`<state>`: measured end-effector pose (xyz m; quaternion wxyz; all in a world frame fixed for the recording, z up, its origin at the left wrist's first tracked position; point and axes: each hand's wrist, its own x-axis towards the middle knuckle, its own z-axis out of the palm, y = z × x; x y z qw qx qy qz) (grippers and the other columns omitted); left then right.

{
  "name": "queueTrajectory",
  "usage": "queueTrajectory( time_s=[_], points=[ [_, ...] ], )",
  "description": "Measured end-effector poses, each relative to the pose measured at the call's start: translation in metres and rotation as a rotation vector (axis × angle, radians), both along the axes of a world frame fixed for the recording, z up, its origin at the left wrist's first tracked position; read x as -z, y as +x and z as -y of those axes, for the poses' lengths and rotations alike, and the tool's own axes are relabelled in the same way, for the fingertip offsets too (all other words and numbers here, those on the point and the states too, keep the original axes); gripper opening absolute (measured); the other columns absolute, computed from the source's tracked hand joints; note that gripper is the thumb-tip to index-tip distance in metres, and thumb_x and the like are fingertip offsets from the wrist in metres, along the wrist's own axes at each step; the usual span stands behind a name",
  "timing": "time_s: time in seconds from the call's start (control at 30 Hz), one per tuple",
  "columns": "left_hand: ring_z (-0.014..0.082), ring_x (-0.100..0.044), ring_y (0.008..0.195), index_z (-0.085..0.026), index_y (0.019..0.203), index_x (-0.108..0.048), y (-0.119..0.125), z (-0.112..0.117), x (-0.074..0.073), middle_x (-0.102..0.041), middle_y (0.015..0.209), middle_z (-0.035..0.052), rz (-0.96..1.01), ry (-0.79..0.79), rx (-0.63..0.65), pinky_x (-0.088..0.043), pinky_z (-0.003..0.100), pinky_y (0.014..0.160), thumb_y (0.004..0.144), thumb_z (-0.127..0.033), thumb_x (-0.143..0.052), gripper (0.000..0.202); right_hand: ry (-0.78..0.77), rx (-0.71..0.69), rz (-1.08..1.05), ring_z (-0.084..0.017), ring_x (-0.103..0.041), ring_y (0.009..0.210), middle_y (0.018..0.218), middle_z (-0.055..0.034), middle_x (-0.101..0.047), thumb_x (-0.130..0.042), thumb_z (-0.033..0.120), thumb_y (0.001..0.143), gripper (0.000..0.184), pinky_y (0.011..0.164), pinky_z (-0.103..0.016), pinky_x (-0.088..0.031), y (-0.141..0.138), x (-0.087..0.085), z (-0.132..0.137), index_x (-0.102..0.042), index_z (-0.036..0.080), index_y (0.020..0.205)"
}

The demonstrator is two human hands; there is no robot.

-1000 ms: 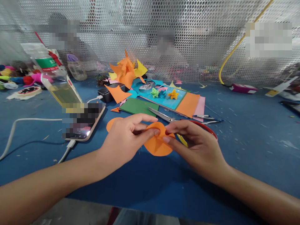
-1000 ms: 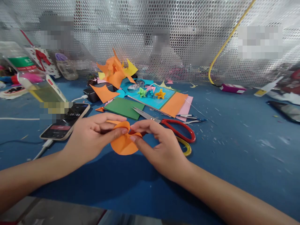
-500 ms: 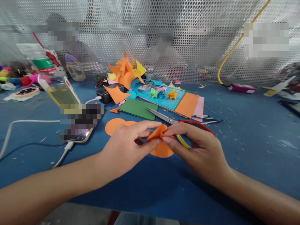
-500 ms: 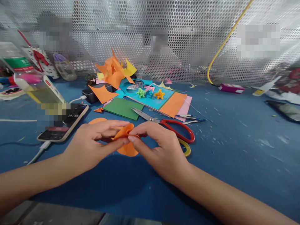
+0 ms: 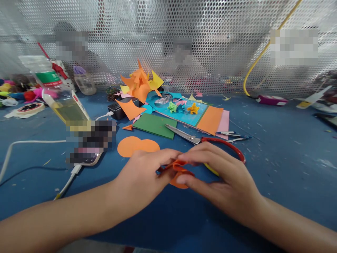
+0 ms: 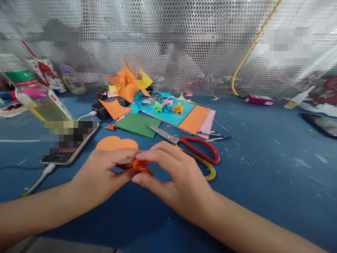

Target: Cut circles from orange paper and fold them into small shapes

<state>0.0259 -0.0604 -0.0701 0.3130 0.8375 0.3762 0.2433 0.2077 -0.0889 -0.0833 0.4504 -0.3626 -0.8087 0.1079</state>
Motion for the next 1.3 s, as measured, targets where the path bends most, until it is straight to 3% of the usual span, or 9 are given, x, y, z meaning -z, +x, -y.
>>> queueTrajectory(
  time_s=[0.07,0.17,0.33,0.57,0.7,0.8,0.9,1.07,1.3],
  points=[
    [0.0103,-0.065,0.071,-0.024,0.094,-0.063,0.001,0.0,-0.004,-0.071,0.08,-0.0056,0.069,-0.085,-0.019,-0.048,0.017,0.061,0.082,-0.019,-0.055,0.016,-0.148,0.015,-0.091,-0.014,-0.06,0.076,0.087,-0.0025,-0.062,-0.062,0.028,0.081,0.021,0.066,-0.024,-0.052,0.0,-0.001,0.0,-0.057,0.023,0.101],
    [0.0103,-0.066,0.071,-0.022,0.091,-0.063,0.002,0.0,-0.009,-0.071,0.078,-0.0046,0.176,-0.185,-0.061,-0.049,0.016,0.06,0.079,-0.015,-0.057,0.016,-0.326,0.02,-0.201,-0.014,-0.062,0.08,0.093,-0.0033,-0.064,-0.052,0.025,0.086,0.017,0.069,-0.025,-0.054,0.001,0.0,-0.002,-0.057,0.024,0.102],
    [0.0105,-0.066,0.06,-0.018,0.082,-0.062,0.004,-0.004,-0.012,-0.071,0.069,-0.0027,0.33,-0.368,-0.057,-0.05,0.016,0.053,0.075,-0.016,-0.062,0.007,-0.51,-0.04,-0.302,-0.014,-0.065,0.075,0.085,-0.0017,-0.068,-0.059,0.025,0.081,0.014,0.066,-0.023,-0.055,0.0,0.0,-0.005,-0.061,0.022,0.095],
    [0.013,-0.068,0.064,-0.021,0.089,-0.061,0.002,-0.002,-0.009,-0.071,0.067,-0.0042,0.28,-0.294,-0.07,-0.051,0.018,0.055,0.071,-0.013,-0.062,0.02,-0.341,-0.002,-0.224,-0.012,-0.062,0.068,0.077,-0.0002,-0.067,-0.061,0.02,0.079,0.003,0.058,-0.019,-0.051,-0.004,-0.001,-0.006,-0.064,0.02,0.079],
    [0.0122,-0.067,0.063,-0.023,0.095,-0.059,0.0,-0.001,-0.009,-0.072,0.07,-0.0047,0.244,-0.25,-0.095,-0.05,0.017,0.054,0.072,-0.015,-0.062,0.025,-0.352,-0.002,-0.19,-0.013,-0.063,0.072,0.08,-0.0011,-0.068,-0.056,0.025,0.084,0.009,0.061,-0.021,-0.051,-0.003,-0.004,-0.003,-0.063,0.021,0.081],
    [0.0135,-0.068,0.066,-0.022,0.098,-0.061,0.0,-0.002,-0.009,-0.073,0.073,-0.0035,0.202,-0.254,-0.103,-0.052,0.019,0.057,0.073,-0.016,-0.061,0.026,-0.371,0.009,-0.208,-0.016,-0.063,0.073,0.086,-0.0025,-0.067,-0.065,0.034,0.075,0.019,0.063,-0.026,-0.054,-0.003,-0.006,0.002,-0.062,0.021,0.089],
    [0.015,-0.069,0.073,-0.022,0.097,-0.064,0.001,-0.002,-0.007,-0.074,0.08,-0.002,0.151,-0.249,-0.105,-0.052,0.02,0.061,0.077,-0.021,-0.059,0.021,-0.363,0.069,-0.151,-0.015,-0.063,0.074,0.088,-0.0012,-0.067,-0.071,0.03,0.069,0.025,0.067,-0.027,-0.054,-0.004,-0.005,0.005,-0.062,0.022,0.091],
    [0.0159,-0.067,0.084,-0.025,0.099,-0.066,0.003,-0.002,-0.002,-0.073,0.093,-0.0019,-0.03,-0.019,-0.091,-0.05,0.022,0.071,0.081,-0.024,-0.055,0.021,-0.382,0.146,-0.077,-0.015,-0.062,0.073,0.084,-0.0012,-0.067,-0.055,0.018,0.077,0.01,0.065,-0.027,-0.053,-0.004,-0.005,0.005,-0.062,0.022,0.083],
    [0.011,-0.061,0.063,-0.024,0.082,-0.069,0.003,-0.003,0.002,-0.07,0.069,-0.0047,-0.215,0.077,-0.007,-0.038,0.02,0.055,0.084,-0.03,-0.051,0.019,-0.365,0.111,0.09,-0.013,-0.059,0.067,0.073,0.002,-0.064,-0.056,0.016,0.077,0.009,0.061,-0.025,-0.048,0.002,-0.007,0.003,-0.062,0.022,0.073]
  ],
)
